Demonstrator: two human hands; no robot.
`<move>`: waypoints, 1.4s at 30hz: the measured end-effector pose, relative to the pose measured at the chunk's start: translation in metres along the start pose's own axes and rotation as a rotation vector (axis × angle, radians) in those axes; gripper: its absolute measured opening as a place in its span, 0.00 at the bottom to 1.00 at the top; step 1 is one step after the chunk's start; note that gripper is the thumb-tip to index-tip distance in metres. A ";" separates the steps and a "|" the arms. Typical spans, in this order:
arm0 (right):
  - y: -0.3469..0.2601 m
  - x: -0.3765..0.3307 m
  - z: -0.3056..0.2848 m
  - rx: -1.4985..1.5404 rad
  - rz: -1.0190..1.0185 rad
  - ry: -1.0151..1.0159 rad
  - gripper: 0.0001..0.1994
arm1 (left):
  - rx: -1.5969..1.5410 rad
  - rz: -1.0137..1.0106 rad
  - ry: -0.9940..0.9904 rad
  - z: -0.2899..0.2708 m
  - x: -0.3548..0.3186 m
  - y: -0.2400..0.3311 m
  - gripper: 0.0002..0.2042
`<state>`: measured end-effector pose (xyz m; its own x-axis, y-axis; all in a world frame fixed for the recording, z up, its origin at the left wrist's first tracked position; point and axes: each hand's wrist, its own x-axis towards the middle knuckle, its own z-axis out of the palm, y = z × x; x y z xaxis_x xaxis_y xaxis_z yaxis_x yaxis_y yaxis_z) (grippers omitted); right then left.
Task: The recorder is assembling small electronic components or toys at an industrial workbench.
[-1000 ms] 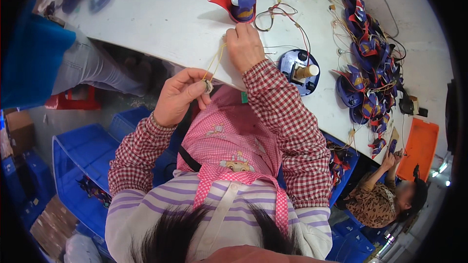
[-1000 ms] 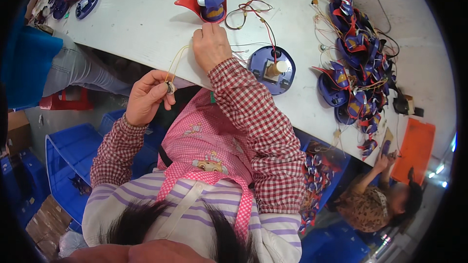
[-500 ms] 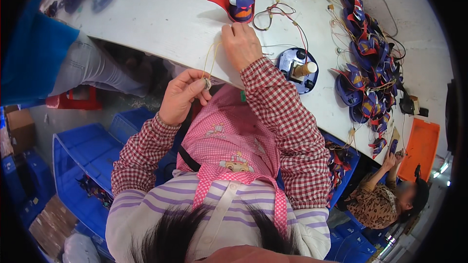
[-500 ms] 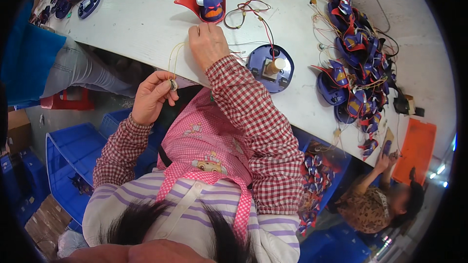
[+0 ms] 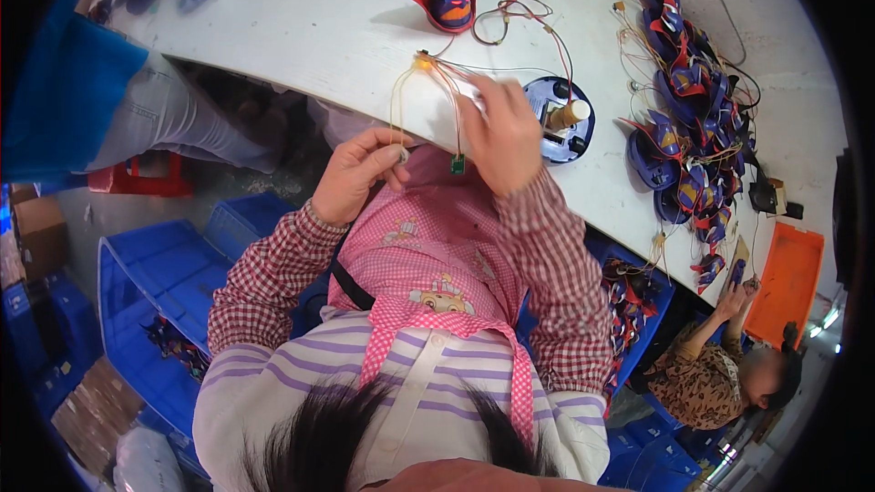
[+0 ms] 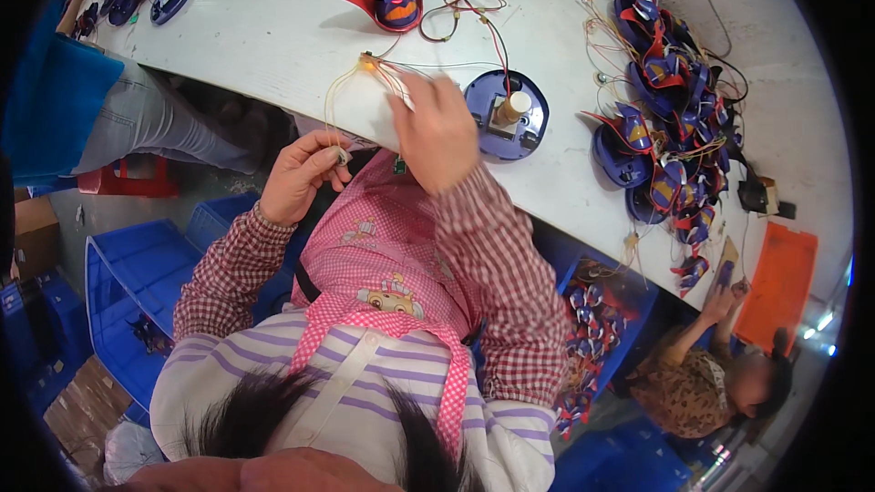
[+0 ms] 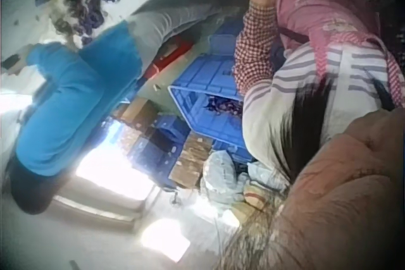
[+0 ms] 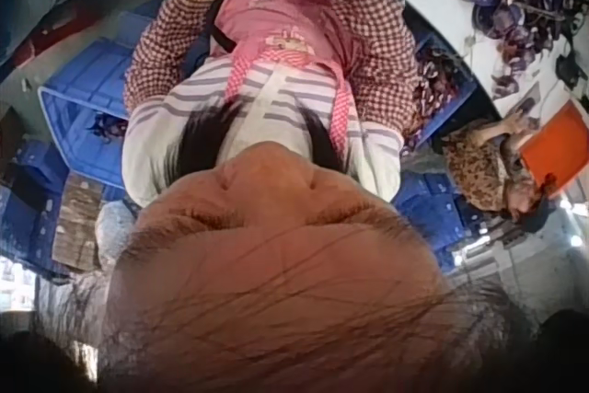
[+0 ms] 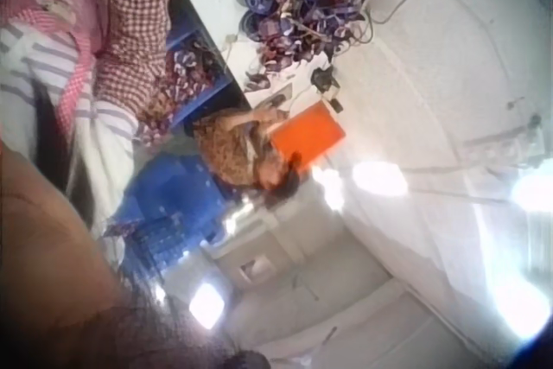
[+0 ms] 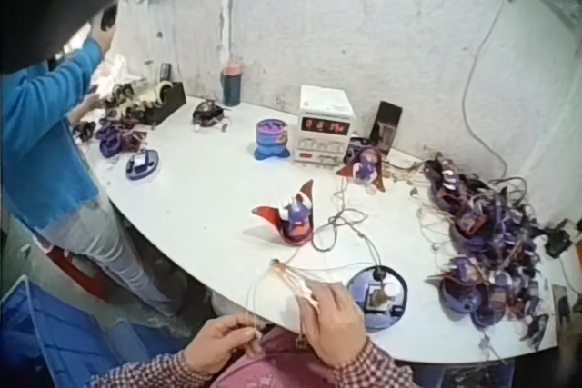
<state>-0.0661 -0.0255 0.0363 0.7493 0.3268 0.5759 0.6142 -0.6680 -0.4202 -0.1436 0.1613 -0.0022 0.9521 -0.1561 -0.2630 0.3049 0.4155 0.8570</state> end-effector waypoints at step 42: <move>-0.006 -0.087 -0.023 0.430 0.258 -0.185 0.06 | 0.175 -0.054 0.002 0.062 0.008 -0.010 0.06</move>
<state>-0.1407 -0.0648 0.0051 0.8966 0.3266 0.2991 0.4213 -0.4205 -0.8036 -0.1401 0.1008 0.0145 0.9346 -0.1724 -0.3111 0.3465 0.2442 0.9057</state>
